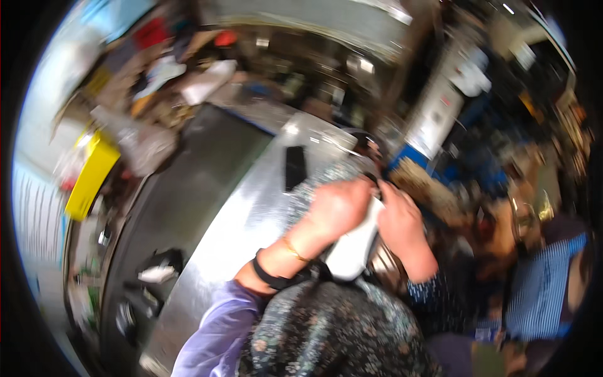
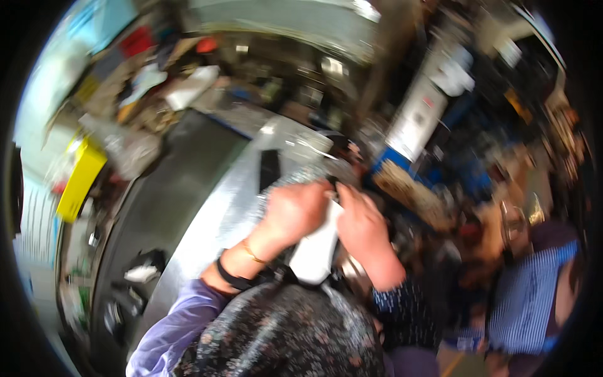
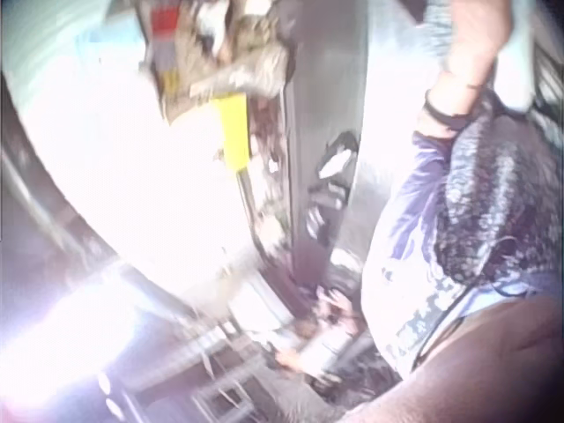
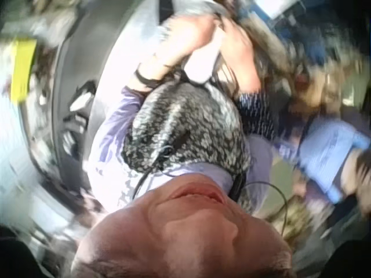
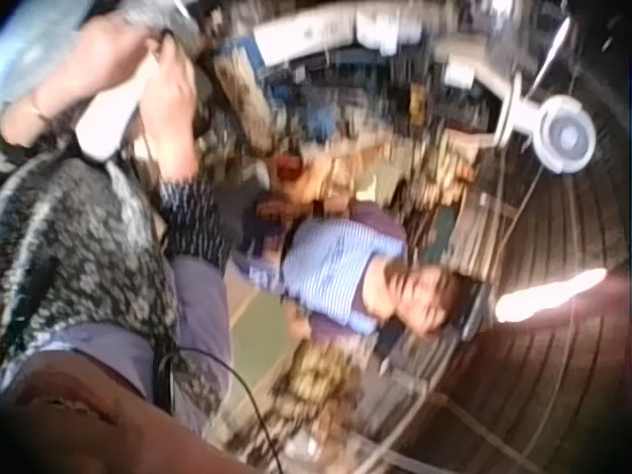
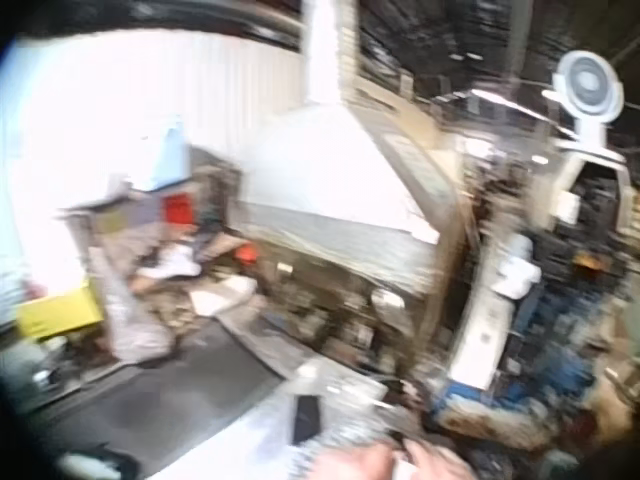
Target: Manually fitting and inspecting components on a shoe during the manufacturing process.
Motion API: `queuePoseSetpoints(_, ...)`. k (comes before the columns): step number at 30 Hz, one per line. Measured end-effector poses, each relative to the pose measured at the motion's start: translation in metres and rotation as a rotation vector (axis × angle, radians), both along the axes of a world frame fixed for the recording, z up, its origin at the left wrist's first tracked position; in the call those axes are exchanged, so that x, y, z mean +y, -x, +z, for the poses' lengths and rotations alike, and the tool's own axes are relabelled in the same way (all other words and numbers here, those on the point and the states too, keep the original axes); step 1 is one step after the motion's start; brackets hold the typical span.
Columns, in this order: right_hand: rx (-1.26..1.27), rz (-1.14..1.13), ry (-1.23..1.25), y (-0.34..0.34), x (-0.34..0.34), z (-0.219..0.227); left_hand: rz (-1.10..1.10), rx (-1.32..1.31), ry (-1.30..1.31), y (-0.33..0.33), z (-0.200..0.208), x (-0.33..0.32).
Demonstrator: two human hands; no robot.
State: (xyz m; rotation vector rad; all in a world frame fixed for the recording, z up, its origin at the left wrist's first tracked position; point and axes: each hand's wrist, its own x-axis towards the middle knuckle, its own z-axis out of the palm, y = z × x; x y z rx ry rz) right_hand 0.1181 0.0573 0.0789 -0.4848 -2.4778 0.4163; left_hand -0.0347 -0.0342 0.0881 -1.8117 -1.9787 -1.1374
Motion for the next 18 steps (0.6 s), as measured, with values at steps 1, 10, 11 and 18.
queuePoseSetpoints(1,0.091,-0.014,-0.030,-0.002,-0.001,-0.004,0.057,0.008,-0.056,-0.006,0.000,0.000)
queuePoseSetpoints(10,0.366,0.002,0.220,-0.021,-0.018,-0.032,0.024,-0.062,-0.222,-0.043,0.010,-0.042)
queuePoseSetpoints(11,0.355,-0.002,0.244,-0.022,-0.015,-0.029,-0.008,-0.205,-0.138,-0.042,0.011,-0.045)
queuePoseSetpoints(18,0.032,0.258,0.083,-0.025,-0.005,0.004,-0.308,-0.545,0.259,-0.009,-0.018,-0.041)
